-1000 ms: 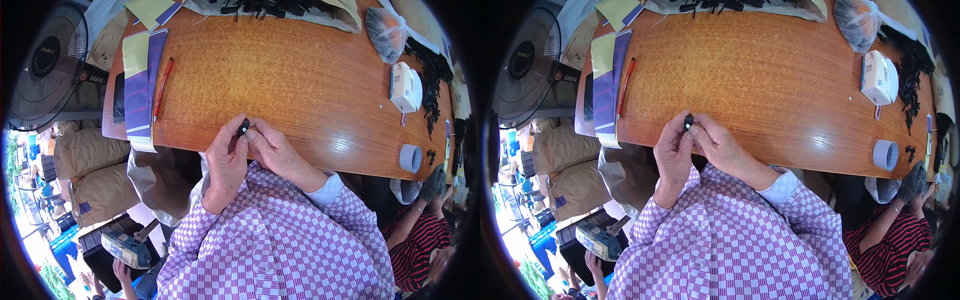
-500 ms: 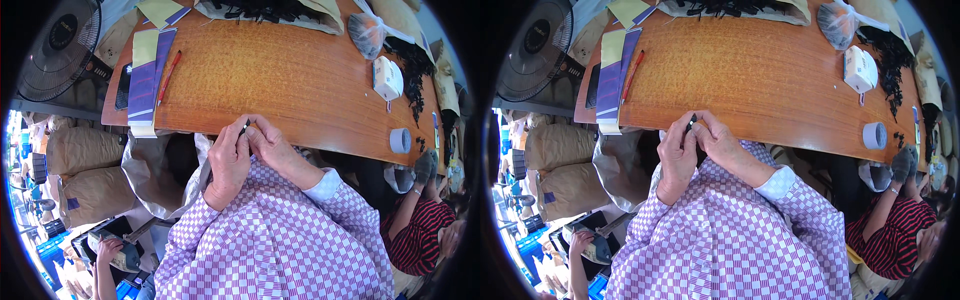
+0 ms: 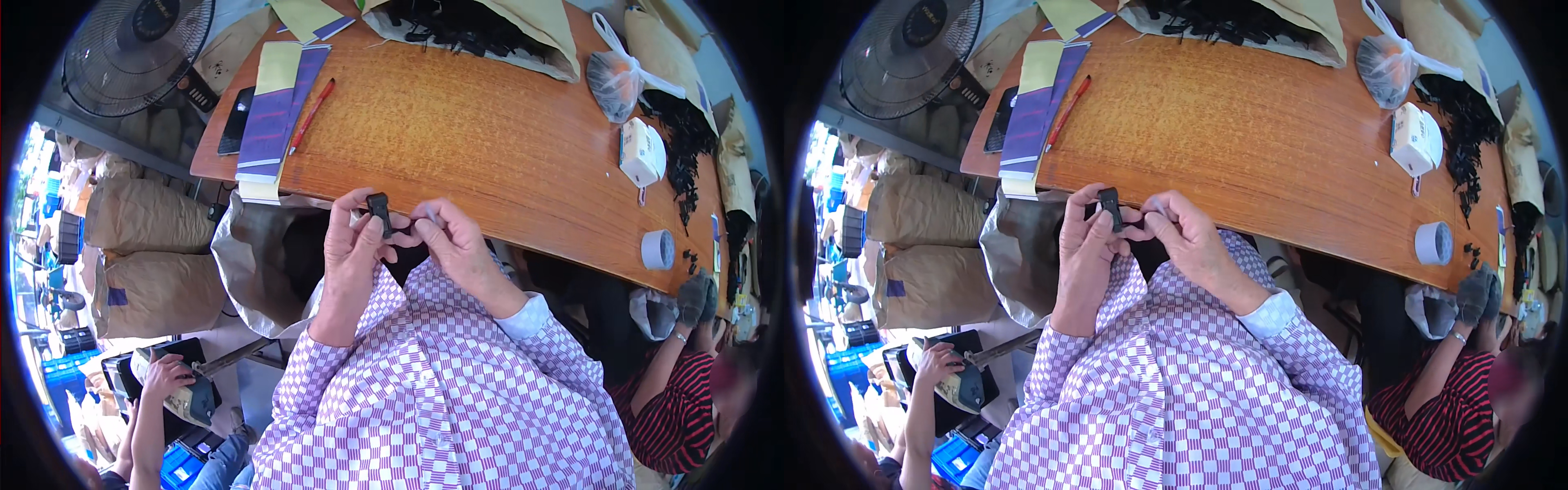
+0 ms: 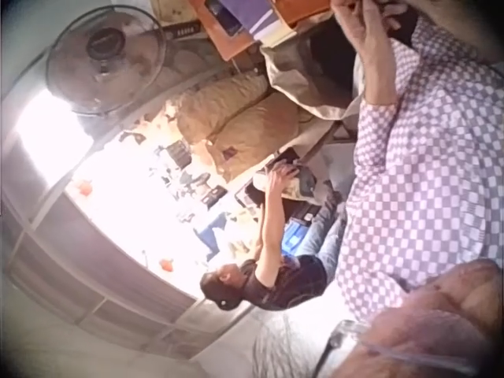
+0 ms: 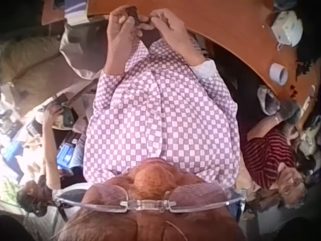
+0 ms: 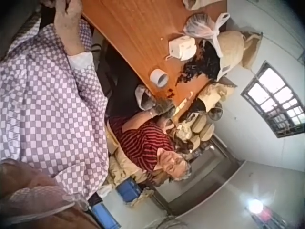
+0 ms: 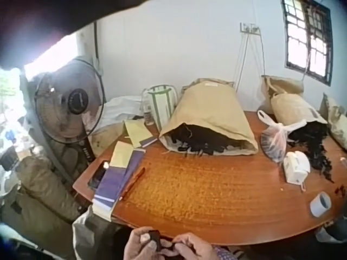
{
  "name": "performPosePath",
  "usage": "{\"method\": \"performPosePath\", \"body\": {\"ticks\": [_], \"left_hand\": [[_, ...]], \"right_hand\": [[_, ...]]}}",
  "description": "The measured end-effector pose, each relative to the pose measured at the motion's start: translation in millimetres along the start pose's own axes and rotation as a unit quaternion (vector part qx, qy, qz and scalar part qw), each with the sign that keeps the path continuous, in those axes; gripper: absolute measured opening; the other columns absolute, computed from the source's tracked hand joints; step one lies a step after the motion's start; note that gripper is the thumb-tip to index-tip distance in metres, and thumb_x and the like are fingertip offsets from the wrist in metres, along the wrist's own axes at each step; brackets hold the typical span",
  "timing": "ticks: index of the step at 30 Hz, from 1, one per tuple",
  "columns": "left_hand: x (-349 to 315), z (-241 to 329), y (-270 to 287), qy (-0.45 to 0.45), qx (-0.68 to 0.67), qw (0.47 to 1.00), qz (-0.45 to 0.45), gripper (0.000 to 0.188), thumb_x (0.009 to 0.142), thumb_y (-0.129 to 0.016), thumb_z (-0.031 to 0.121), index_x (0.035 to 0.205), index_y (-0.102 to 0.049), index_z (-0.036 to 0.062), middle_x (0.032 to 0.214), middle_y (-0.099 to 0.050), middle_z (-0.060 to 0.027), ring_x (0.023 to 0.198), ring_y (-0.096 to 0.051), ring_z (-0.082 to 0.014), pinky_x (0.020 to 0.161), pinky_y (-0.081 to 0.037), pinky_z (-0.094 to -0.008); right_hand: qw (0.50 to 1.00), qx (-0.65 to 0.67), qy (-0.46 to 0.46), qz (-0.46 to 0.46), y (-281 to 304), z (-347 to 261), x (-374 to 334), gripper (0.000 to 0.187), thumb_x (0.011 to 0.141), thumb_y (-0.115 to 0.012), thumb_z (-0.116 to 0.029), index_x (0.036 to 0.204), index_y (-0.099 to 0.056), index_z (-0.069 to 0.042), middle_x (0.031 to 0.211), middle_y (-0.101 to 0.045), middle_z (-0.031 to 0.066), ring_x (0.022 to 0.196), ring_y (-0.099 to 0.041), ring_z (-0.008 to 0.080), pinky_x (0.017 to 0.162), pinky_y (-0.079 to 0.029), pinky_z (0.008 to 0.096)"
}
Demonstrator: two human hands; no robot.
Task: Assembling small black plastic or rubber components at a workbench.
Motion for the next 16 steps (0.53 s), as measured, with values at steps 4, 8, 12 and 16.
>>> {"method": "performPosePath", "body": {"ticks": [4, 8, 12, 16], "left_hand": [[-1.5, -4.0, 15.3, 0.072, -0.14, 0.987, 0.01, 0.029, 0.095, -0.049, 0.009, 0.124, -0.043, 0.0068, 0.096, -0.062, -0.0117, 0.073, -0.064, -0.0152, 0.059, -0.049, -0.0196], [0.2, -7.4, 17.0, 0.09, -0.212, 0.973, -0.011, 0.027, 0.095, -0.049, 0.008, 0.122, -0.046, 0.0062, 0.095, -0.062, -0.0123, 0.073, -0.063, -0.0159, 0.06, -0.051, -0.0213], [6.2, -14.0, 18.5, 0.132, -0.24, 0.961, -0.043, 0.031, 0.094, -0.049, 0.005, 0.125, -0.046, 0.0039, 0.094, -0.062, -0.0131, 0.071, -0.064, -0.0166, 0.062, -0.054, -0.0229], [13.8, -18.9, 15.9, 0.145, -0.208, 0.961, -0.107, 0.038, 0.094, -0.053, 0.009, 0.131, -0.044, 0.0071, 0.097, -0.063, -0.0118, 0.075, -0.066, -0.0209, 0.062, -0.053, -0.0231]], "right_hand": [[0.994, 0.082, -0.042, -0.053, -0.4, -14.6, 4.6, 0.015, 0.096, -0.052, -0.012, 0.11, -0.052, -0.005, 0.077, -0.054, -0.0026, 0.055, -0.04, 0.0004, 0.046, -0.03, 0.0149], [0.997, 0.047, 0.01, -0.063, 0.7, -6.1, 14.7, 0.018, 0.095, -0.054, -0.013, 0.111, -0.051, -0.007, 0.075, -0.053, -0.0026, 0.053, -0.038, 0.0005, 0.045, -0.029, 0.0148], [0.978, 0.168, -0.082, -0.093, 5.0, -0.8, 24.3, 0.022, 0.093, -0.058, -0.015, 0.112, -0.051, -0.007, 0.073, -0.051, -0.003, 0.05, -0.036, 0.0009, 0.043, -0.027, 0.0146], [0.924, 0.29, -0.181, -0.169, 9.7, 14.2, 36.0, 0.025, 0.092, -0.06, -0.019, 0.113, -0.051, -0.008, 0.071, -0.054, -0.0028, 0.047, -0.036, 0.001, 0.041, -0.025, 0.0139]]}}
Point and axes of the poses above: each hand's wrist, its own x-axis towards the middle knuckle, its own y-axis out of the back of the hand, z = x × y, the point moved 3 cm from there along x, towards the middle knuckle
